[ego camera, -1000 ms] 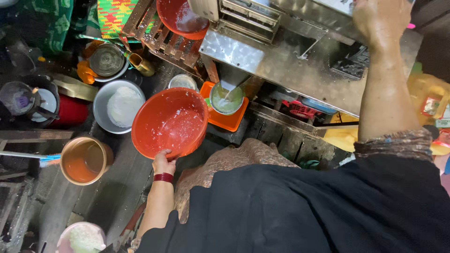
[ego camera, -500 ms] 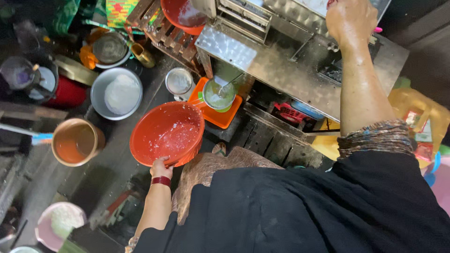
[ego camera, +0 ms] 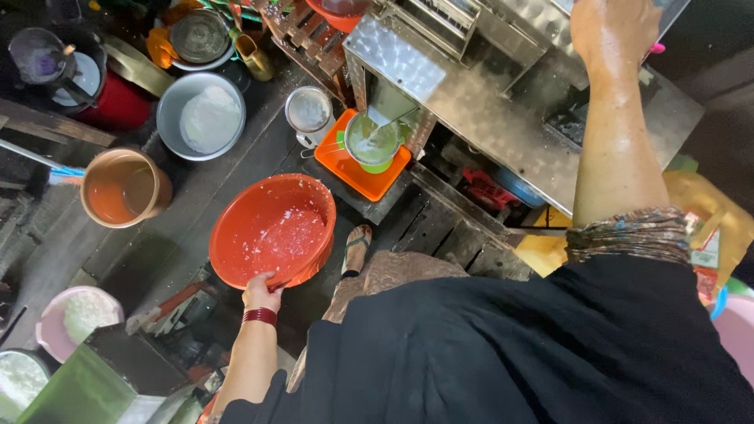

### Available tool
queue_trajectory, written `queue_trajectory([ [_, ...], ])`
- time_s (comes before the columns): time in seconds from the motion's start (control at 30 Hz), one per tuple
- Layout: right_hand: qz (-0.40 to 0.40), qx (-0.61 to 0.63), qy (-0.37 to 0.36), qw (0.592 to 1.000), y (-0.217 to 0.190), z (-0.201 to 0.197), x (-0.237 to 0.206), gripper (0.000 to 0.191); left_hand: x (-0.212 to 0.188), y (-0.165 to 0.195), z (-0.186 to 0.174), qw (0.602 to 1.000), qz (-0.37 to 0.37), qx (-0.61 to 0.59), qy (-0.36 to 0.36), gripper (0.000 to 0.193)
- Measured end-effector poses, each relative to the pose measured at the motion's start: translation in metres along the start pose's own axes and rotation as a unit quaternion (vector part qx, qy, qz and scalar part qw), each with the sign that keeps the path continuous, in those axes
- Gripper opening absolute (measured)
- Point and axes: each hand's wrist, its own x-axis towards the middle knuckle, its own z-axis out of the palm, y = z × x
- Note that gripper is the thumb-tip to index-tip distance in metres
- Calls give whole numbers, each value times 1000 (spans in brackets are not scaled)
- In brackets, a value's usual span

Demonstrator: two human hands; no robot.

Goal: The person pours water from a green plastic pitcher into a metal pot under a rice milling machine, stirs the contents with a pink spoon, and strains the liquid through a sieve. They carry bowls of wet rice, pour rice into the machine's hopper, and scrape milled rice from the machine tray into a red bowl.

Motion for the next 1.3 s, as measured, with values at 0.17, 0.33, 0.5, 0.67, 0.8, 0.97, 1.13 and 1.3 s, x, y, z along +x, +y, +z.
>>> queue_trajectory([
  [0.17, -24, 18, -20, 999, -6, -9, 7, 21, -10, -9, 0, 1000, -7, 1, -12, 27],
  [0.33, 2, 56, -34, 998, -14, -20, 10, 31, -21, -6, 5, 999, -8, 9, -31, 25],
  [0.5, 38, 54, -78, 995, -23, -30, 12, 24, -26, -1, 24, 999, 8, 15, -33, 26],
  [0.67, 28, 29, -65, 997, -25, -37, 10, 21, -31, 1, 53, 998, -1, 3, -59, 27],
  [0.8, 65, 54, -54, 995, -28, -46, 8, 21, -30, 0, 80, 998, -17, 0, -66, 32],
  [0.97, 86, 71, -54, 992, -37, -65, 2, 21, -17, 7, 114, 986, -21, 87, -142, 34],
  [1.13, 1, 82, 67, 994, -48, -85, -9, 30, -8, 36, 161, 928, 68, 256, -262, 40],
  [1.3, -28, 22, 163, 986, -51, -97, -46, 30, -22, 56, 216, 840, 101, 325, -422, 45],
])
